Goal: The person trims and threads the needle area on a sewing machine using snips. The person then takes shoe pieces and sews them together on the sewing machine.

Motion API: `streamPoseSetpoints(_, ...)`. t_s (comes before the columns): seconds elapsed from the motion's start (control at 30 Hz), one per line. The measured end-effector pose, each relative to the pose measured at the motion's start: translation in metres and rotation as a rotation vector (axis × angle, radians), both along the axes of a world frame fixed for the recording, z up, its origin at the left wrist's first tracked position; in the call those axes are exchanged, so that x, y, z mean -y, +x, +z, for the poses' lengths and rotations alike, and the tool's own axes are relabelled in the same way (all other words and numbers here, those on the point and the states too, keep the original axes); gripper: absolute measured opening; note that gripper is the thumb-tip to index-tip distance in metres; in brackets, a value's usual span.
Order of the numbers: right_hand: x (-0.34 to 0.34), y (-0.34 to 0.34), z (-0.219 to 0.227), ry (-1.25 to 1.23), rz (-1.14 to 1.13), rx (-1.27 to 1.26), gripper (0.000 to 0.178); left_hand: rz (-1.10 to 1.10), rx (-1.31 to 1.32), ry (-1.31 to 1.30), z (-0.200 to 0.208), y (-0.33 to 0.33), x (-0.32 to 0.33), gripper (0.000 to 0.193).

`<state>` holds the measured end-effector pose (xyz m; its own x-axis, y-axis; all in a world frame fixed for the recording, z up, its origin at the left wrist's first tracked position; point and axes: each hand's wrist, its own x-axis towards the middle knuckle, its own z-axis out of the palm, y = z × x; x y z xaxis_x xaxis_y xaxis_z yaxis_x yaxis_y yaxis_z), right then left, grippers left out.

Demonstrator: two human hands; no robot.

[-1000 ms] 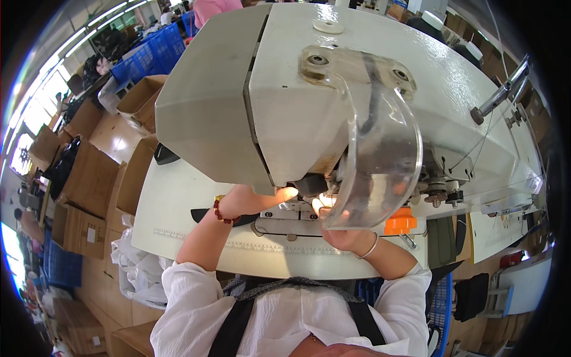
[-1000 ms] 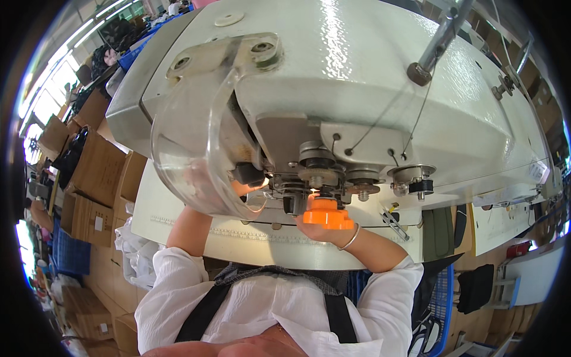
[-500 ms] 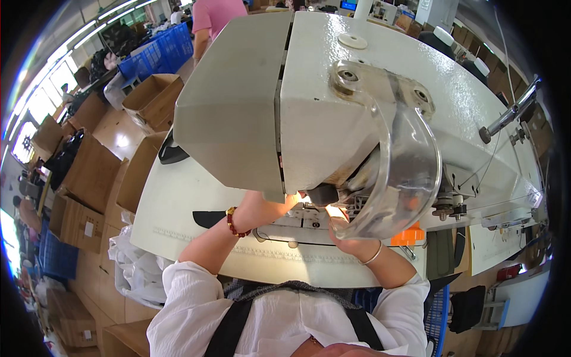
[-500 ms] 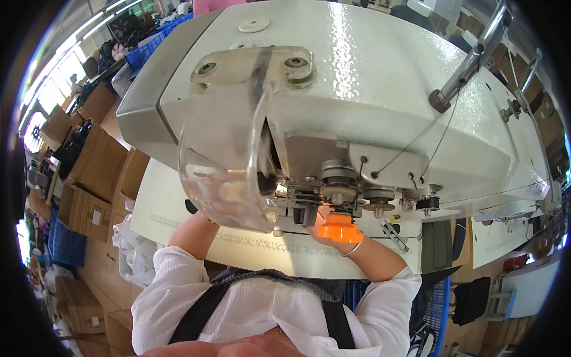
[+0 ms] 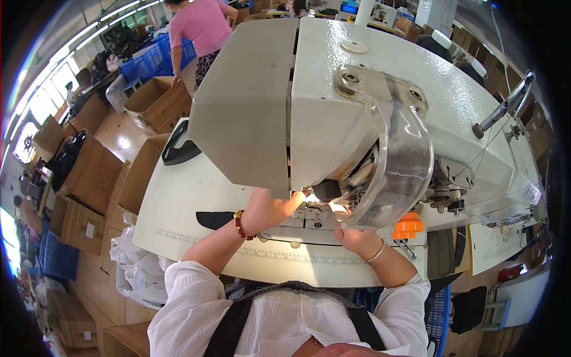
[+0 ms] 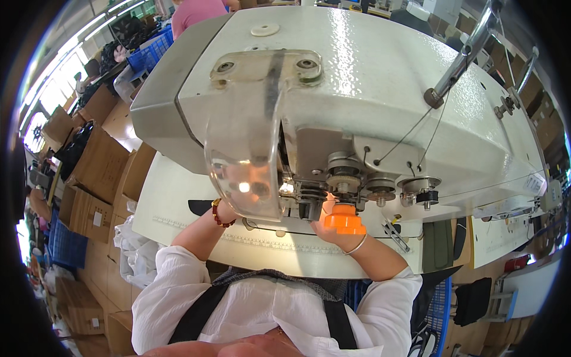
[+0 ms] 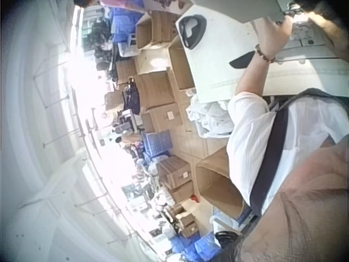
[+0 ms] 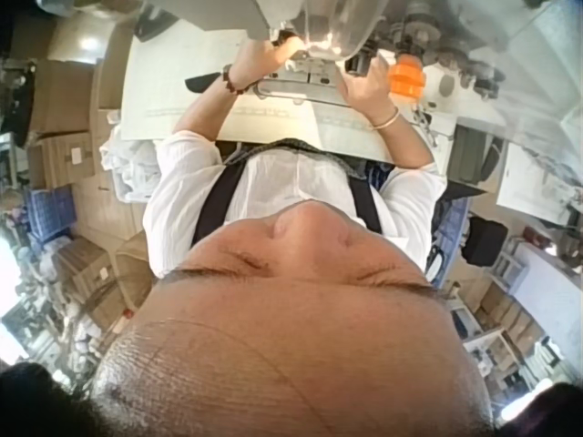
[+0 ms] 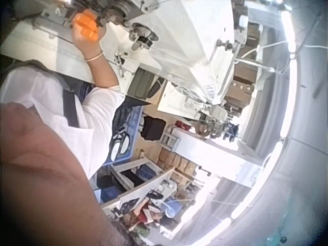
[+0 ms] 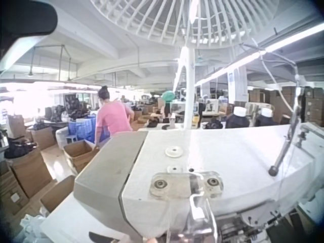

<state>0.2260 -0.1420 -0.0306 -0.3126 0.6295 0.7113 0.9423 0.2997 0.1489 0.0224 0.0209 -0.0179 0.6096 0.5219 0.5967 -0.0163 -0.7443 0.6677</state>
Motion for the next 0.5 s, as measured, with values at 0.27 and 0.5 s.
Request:
streamPoseSetpoints(0.27,0.001,0.003,-0.006,0.014,-0.058,-0.014,0.029,-0.041,0.146,-0.094,-0.011,0.008,-0.005,0.030)
streamPoseSetpoints(0.5,-0.002,-0.003,0.004,0.006,-0.089,-0.032,0.035,0.045,0.048,0.048,0.022,0.001,0.006,0.030)
